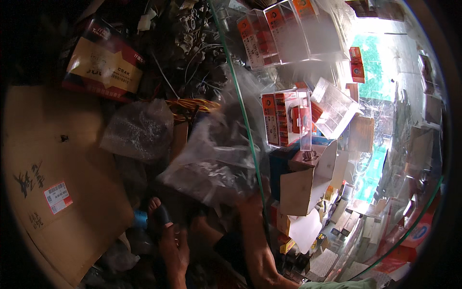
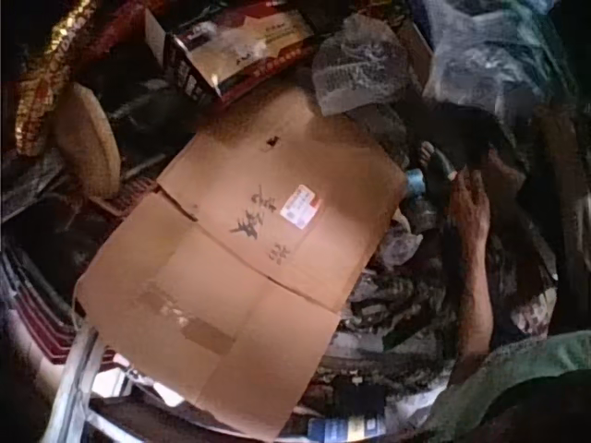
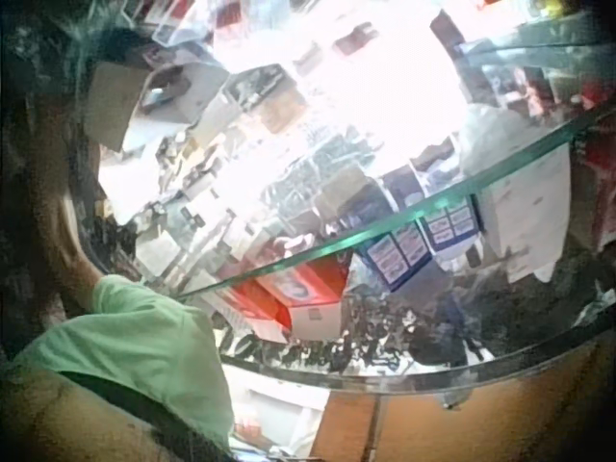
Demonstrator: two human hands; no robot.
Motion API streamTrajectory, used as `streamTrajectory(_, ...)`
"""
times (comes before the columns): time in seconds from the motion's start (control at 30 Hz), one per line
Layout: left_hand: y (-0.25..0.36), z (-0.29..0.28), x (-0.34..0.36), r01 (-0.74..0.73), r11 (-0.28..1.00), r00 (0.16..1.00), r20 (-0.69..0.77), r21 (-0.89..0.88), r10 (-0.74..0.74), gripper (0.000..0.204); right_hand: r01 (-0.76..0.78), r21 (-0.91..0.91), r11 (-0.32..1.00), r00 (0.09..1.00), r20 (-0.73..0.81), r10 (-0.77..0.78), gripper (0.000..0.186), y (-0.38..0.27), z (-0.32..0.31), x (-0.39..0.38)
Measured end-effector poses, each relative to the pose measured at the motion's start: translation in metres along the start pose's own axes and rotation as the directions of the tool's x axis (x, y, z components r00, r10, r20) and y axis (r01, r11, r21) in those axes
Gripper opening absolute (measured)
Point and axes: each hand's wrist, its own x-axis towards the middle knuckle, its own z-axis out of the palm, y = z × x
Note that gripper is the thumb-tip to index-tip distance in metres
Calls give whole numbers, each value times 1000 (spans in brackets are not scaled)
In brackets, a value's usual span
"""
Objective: The person unpacks a new electrical component from bubble wrap in a cluttered workshop. They then walk to a scooter parked outside and squat down to connect the new component's wires to the scooter's battery terminals.
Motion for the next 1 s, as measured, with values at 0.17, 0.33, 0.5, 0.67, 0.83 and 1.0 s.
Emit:
streamTrajectory(0.17,7,2,-2,96,995,995,8,35,-96,38,30,16,999,997,-65,-29,44,4,-56,30)
streamTrajectory(0.33,18,4,-5,28,985,997,63,168,-39,37,26,22,999,998,-64,-25,46,19,-93,82)
streamTrajectory(0.5,27,0,-8,71,983,994,69,168,-84,39,-2,-13,1000,999,-52,2,48,31,-113,110)
streamTrajectory(0.67,17,2,-9,77,982,995,43,175,-86,39,-105,-59,993,994,-36,103,50,39,-123,97)
streamTrajectory(0.83,-39,18,-12,-17,996,996,-81,88,24,36,-237,-497,835,969,-180,168,43,47,-124,44)
streamTrajectory(1.0,-90,43,-35,213,967,972,-133,137,-195,34,95,-929,357,901,233,366,36,29,-115,-7)
